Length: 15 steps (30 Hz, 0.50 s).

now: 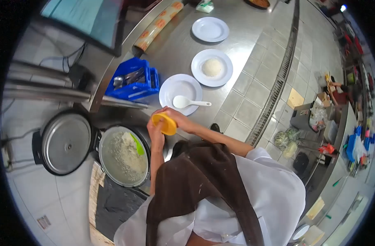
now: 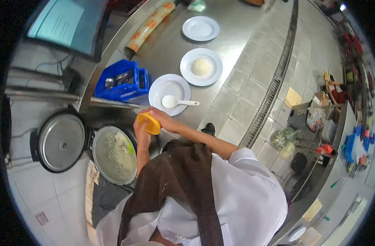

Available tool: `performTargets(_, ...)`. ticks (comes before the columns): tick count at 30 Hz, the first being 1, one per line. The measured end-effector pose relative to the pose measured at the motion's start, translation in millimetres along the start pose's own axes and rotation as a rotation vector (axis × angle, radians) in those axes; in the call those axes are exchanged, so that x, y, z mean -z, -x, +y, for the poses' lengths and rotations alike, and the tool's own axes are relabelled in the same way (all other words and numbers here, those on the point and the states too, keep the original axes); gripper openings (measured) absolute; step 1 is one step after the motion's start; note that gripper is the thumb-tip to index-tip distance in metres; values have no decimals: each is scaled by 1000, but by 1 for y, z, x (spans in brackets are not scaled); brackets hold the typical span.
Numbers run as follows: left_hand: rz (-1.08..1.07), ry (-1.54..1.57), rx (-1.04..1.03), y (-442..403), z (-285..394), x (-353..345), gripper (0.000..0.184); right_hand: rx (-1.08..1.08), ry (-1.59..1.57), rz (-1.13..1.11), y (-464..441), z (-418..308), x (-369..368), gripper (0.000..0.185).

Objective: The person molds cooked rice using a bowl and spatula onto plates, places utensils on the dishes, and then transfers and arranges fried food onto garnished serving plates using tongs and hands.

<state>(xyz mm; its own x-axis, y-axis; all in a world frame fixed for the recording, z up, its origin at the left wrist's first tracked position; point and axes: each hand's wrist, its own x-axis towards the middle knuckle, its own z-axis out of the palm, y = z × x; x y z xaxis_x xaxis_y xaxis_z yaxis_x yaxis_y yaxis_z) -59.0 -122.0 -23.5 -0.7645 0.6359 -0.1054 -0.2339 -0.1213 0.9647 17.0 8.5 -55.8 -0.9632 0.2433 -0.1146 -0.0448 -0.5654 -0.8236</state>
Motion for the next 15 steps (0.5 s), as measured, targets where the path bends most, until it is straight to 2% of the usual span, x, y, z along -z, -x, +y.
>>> performTargets(2,79,218,10,10,-11,27,37,-129,450,17,4,-14,-35,38)
performTargets(3,201,138,-62,18,-2,30,29,117,668,36,-11,12,-25,38)
performTargets(4,297,129,-80,26,2,41,29,161,828,60,-9,-13,-38,36)
performTargets(6,543,69,-163,53,11,75,30,238,890,6,-26,-25,-60,26)
performTargets(7,635,57,-177,75,24,90,30,263,898,-66,-36,-28,-75,19)
performTargets(9,930,344,-217,113,50,110,34,357,962,-364,-53,-27,-123,15)
performTargets(10,982,350,-238,132,56,124,34,391,982,-528,-64,-19,-144,15)
performTargets(11,1021,433,-311,156,62,141,32,379,976,-576,-73,0,-163,15)
performTargets(13,1082,587,-420,196,72,168,35,533,1417,-931,-97,49,-207,24)
performTargets(15,1134,658,-494,230,67,190,46,-69,1920,-1175,-115,84,-259,30)
